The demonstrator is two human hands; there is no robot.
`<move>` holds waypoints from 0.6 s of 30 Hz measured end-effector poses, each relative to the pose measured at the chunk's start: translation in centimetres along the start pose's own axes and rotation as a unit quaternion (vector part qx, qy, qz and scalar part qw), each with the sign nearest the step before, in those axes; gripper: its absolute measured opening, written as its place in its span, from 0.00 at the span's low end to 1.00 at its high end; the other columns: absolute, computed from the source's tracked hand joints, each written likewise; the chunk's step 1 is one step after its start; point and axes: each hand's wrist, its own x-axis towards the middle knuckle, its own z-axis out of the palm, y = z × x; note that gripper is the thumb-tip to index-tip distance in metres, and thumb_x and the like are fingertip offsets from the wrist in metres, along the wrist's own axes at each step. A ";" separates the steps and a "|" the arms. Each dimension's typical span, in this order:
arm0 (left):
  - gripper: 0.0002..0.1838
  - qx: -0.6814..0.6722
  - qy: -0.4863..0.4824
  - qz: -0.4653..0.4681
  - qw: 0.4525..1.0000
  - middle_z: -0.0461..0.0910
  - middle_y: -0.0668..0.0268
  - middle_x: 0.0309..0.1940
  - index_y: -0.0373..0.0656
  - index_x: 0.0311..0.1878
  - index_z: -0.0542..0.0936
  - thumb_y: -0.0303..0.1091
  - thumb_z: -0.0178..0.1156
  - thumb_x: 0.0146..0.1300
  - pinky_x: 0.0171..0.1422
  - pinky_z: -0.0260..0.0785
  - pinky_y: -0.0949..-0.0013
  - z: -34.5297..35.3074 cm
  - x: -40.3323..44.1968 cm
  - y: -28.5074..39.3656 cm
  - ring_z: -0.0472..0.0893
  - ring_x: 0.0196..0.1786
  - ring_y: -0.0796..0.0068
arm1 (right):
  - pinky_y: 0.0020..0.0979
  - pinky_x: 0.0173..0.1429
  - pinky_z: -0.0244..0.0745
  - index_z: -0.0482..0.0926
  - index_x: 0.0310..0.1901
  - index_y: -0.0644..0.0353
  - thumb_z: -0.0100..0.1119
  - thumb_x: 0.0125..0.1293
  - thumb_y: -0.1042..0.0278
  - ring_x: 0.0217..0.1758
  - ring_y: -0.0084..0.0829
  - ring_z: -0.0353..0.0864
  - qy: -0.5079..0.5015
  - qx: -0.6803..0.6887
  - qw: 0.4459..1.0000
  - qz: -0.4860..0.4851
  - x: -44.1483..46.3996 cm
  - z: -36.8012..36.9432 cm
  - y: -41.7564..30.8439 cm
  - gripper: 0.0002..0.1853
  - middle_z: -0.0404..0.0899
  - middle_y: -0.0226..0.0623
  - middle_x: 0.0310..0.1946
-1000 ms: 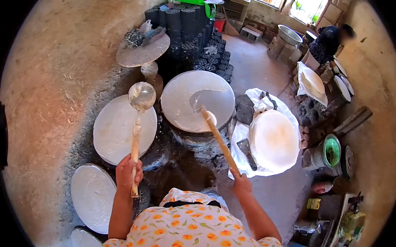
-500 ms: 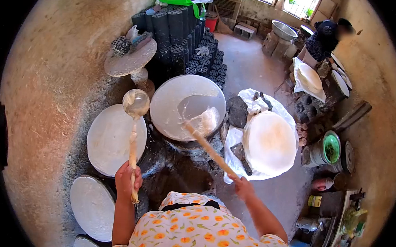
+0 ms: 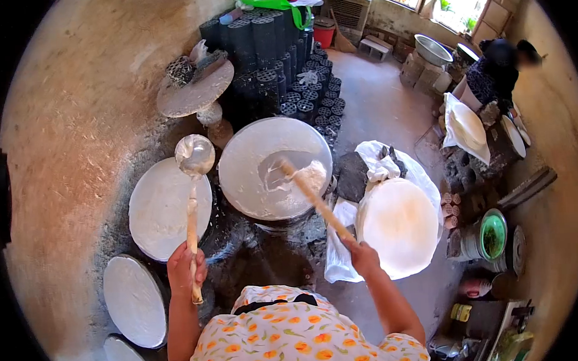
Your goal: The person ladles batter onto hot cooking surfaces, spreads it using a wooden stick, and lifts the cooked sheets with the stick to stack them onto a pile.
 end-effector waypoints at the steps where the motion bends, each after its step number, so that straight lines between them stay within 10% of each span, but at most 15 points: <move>1: 0.12 0.000 0.006 0.001 1.000 0.70 0.65 0.23 0.32 0.47 0.70 0.30 0.44 0.67 0.13 0.58 0.79 0.2 -0.1 -0.2 0.65 0.12 0.82 | 0.47 0.37 0.75 0.73 0.58 0.26 0.50 0.58 0.76 0.31 0.50 0.79 0.055 0.053 0.997 -0.011 1.5 1.3 1.7 0.30 0.74 0.47 0.26; 5: 0.11 -0.011 0.025 0.001 1.000 0.70 0.65 0.23 0.32 0.47 0.70 0.29 0.44 0.67 0.13 0.58 0.79 1.2 -0.6 -0.6 0.66 0.12 0.81 | 0.48 0.40 0.73 0.75 0.56 0.39 0.47 0.61 0.76 0.37 0.55 0.79 0.115 0.177 0.977 0.002 12.1 0.4 0.4 0.24 0.78 0.58 0.33; 14: 0.15 -0.012 0.057 0.010 0.998 0.70 0.65 0.24 0.33 0.54 0.70 0.31 0.44 0.69 0.12 0.57 0.80 0.8 -2.6 -0.6 0.64 0.12 0.83 | 0.29 0.62 0.68 0.70 0.63 0.50 0.42 0.56 0.87 0.60 0.32 0.75 0.087 0.301 0.950 0.017 11.1 -1.4 0.4 0.32 0.77 0.39 0.56; 18: 0.16 -0.031 0.034 -0.004 0.999 0.71 0.64 0.24 0.32 0.55 0.70 0.28 0.43 0.68 0.14 0.58 0.80 1.6 -1.7 -0.5 0.65 0.12 0.82 | 0.38 0.56 0.73 0.67 0.65 0.37 0.50 0.55 0.80 0.51 0.49 0.78 0.054 0.222 0.972 -0.048 9.5 0.6 -2.5 0.35 0.79 0.49 0.47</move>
